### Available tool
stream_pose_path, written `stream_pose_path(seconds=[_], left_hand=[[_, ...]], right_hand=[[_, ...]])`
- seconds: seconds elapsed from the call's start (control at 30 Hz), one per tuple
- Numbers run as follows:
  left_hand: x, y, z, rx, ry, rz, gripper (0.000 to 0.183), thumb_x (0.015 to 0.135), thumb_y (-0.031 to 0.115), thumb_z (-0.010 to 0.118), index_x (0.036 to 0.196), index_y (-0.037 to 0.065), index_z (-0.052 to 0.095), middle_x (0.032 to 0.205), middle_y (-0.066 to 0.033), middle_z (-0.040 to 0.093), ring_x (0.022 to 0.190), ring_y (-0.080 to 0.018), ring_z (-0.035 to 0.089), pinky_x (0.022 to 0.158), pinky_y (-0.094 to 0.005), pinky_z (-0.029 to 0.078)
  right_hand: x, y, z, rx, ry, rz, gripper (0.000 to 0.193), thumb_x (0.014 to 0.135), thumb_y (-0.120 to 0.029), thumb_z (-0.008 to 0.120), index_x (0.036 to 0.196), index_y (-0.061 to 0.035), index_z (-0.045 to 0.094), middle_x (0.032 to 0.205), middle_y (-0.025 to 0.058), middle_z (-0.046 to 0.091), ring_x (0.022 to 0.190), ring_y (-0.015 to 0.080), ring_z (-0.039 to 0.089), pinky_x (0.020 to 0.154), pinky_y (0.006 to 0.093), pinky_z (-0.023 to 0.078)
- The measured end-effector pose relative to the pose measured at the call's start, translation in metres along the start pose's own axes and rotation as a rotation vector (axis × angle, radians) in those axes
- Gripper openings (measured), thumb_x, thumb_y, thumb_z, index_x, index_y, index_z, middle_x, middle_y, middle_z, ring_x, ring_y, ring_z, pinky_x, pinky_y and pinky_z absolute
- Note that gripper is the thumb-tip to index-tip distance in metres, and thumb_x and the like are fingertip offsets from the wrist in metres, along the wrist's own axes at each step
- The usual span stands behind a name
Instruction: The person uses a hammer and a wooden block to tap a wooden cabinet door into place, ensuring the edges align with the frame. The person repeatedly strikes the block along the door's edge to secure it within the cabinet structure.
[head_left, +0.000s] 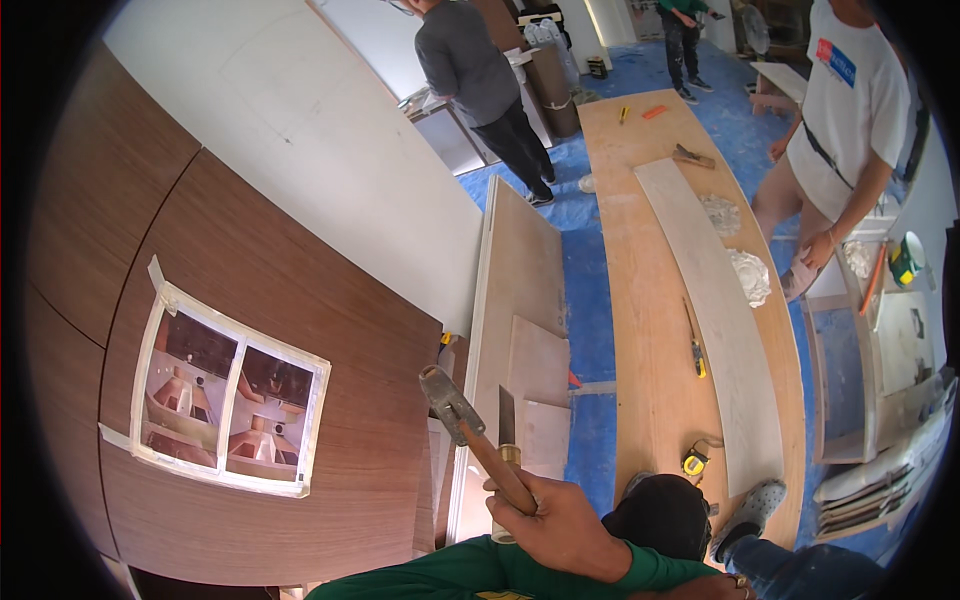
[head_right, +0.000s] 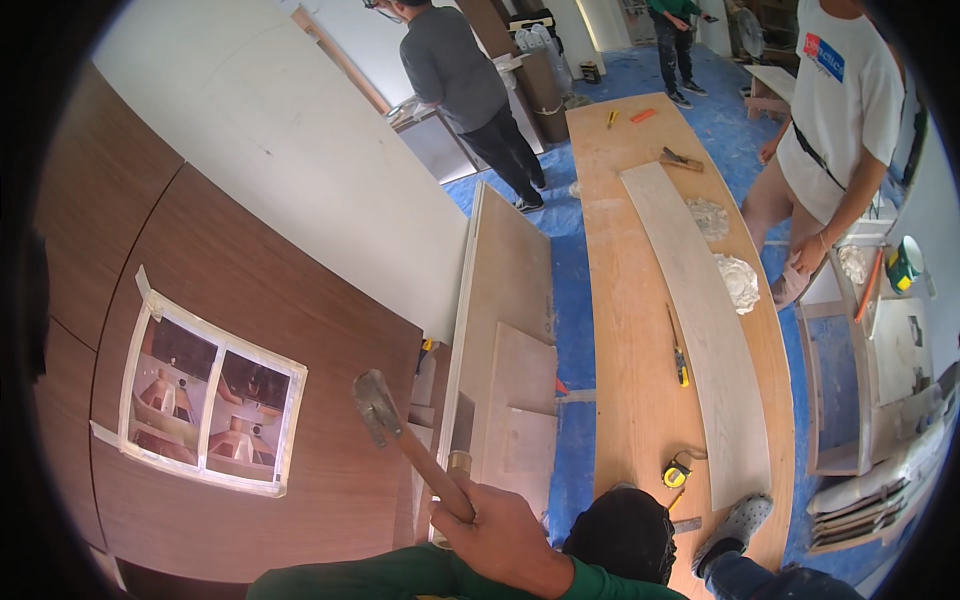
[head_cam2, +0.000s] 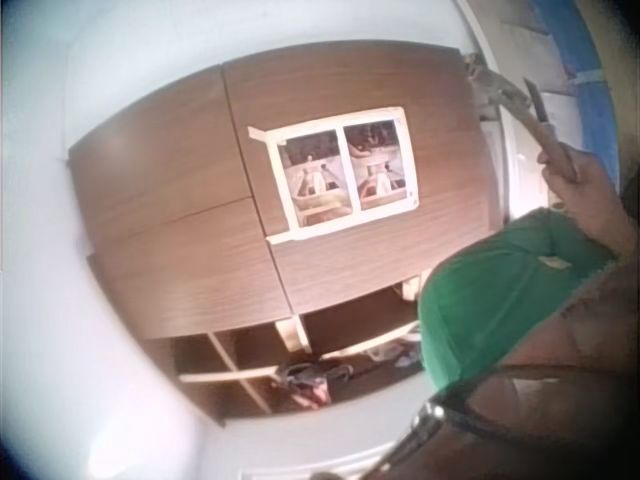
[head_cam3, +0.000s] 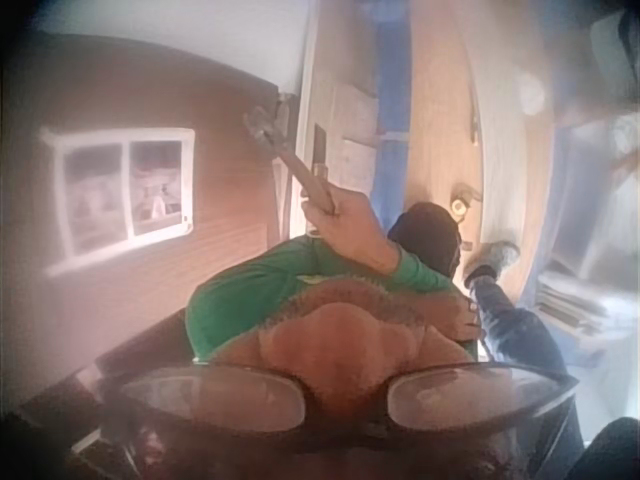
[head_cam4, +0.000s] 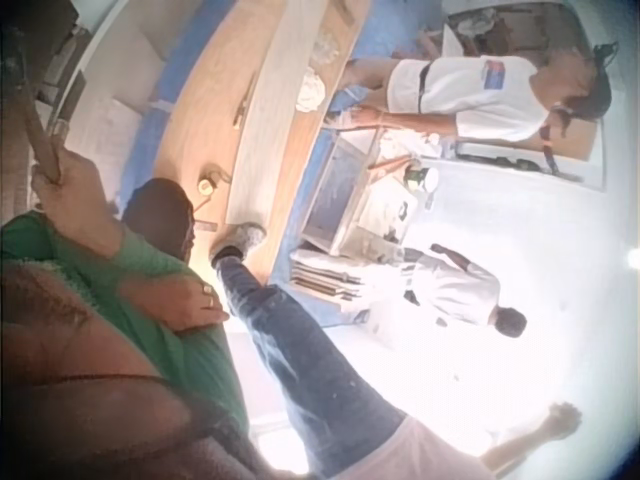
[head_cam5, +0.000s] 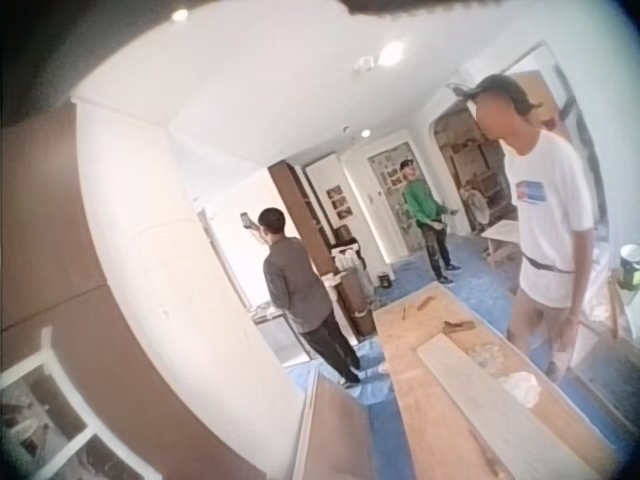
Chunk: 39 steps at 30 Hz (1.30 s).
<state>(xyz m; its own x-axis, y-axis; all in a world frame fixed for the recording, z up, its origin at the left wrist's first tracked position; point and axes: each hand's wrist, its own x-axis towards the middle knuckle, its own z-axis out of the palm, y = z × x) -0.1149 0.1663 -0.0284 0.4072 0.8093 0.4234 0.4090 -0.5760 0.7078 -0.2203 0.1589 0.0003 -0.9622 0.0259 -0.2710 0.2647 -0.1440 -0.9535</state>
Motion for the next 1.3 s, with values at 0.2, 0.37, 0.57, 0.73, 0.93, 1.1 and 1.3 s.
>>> stream_pose_path(seconds=[0.2,0.37,0.57,0.73,0.93,1.1,1.3], left_hand=[[-0.002,-0.002,-0.005,0.007,0.003,-0.009,0.043,0.102,0.023,0.063,0.136,-0.003,0.062,0.117,-0.0156,0.072,0.107,-0.0281,0.073,0.092,-0.0425,0.059],[-0.004,-0.004,-0.008,0.024,-0.002,-0.016,0.043,0.103,0.022,0.063,0.137,-0.003,0.062,0.119,-0.016,0.072,0.108,-0.0276,0.073,0.093,-0.0423,0.059],[-0.002,-0.006,-0.006,0.013,-0.006,-0.021,0.043,0.104,0.022,0.063,0.139,-0.003,0.062,0.121,-0.0164,0.072,0.11,-0.0271,0.073,0.095,-0.0421,0.059],[-0.002,-0.007,-0.008,0.005,-0.003,-0.019,0.043,0.105,0.021,0.064,0.14,-0.002,0.062,0.123,-0.0168,0.072,0.112,-0.0267,0.073,0.096,-0.0419,0.059],[-0.008,-0.01,-0.016,0.013,0.006,-0.035,0.042,0.105,0.021,0.064,0.141,-0.002,0.062,0.126,-0.0173,0.072,0.114,-0.0262,0.072,0.097,-0.0417,0.059],[-0.012,-0.013,-0.02,0.02,0.006,-0.057,0.042,0.106,0.021,0.064,0.142,-0.002,0.062,0.128,-0.0177,0.072,0.115,-0.0257,0.072,0.098,-0.0415,0.059],[-0.021,-0.011,-0.029,0.065,0.072,-0.111,0.042,0.107,0.02,0.064,0.143,-0.002,0.062,0.13,-0.0182,0.072,0.117,-0.0252,0.072,0.099,-0.0413,0.059]], right_hand=[[0.0,0.0,-0.002,0.019,0.005,-0.01,0.037,0.106,-0.029,0.074,0.134,-0.0064,0.074,0.084,0.0059,0.07,0.074,0.0117,0.066,0.073,0.0315,0.055],[0.001,-0.003,-0.004,0.048,0.009,-0.009,0.035,0.105,-0.03,0.073,0.13,-0.0047,0.072,0.084,0.0095,0.071,0.076,0.0173,0.068,0.074,0.0348,0.055],[0.002,-0.007,-0.006,0.065,0.003,-0.003,0.034,0.104,-0.032,0.072,0.121,-0.0031,0.07,0.084,0.0167,0.072,0.076,0.0295,0.072,0.074,0.0418,0.055],[0.003,-0.005,-0.005,0.07,0.026,-0.02,0.034,0.104,-0.032,0.072,0.122,-0.0031,0.07,0.085,0.0171,0.073,0.076,0.0299,0.073,0.074,0.0417,0.056],[0.003,-0.004,-0.006,0.058,0.038,-0.022,0.035,0.103,-0.032,0.073,0.122,-0.0029,0.07,0.086,0.0184,0.073,0.077,0.0316,0.073,0.074,0.042,0.056],[0.006,-0.007,-0.009,0.056,0.037,-0.008,0.034,0.102,-0.031,0.074,0.12,-0.0033,0.071,0.086,0.0187,0.073,0.078,0.0325,0.073,0.074,0.0426,0.056],[0.007,0.002,0.003,-0.01,0.107,-0.088,0.03,0.105,-0.025,0.073,0.128,-0.005,0.075,0.085,0.0061,0.071,0.076,0.0123,0.069,0.072,0.0321,0.056]])
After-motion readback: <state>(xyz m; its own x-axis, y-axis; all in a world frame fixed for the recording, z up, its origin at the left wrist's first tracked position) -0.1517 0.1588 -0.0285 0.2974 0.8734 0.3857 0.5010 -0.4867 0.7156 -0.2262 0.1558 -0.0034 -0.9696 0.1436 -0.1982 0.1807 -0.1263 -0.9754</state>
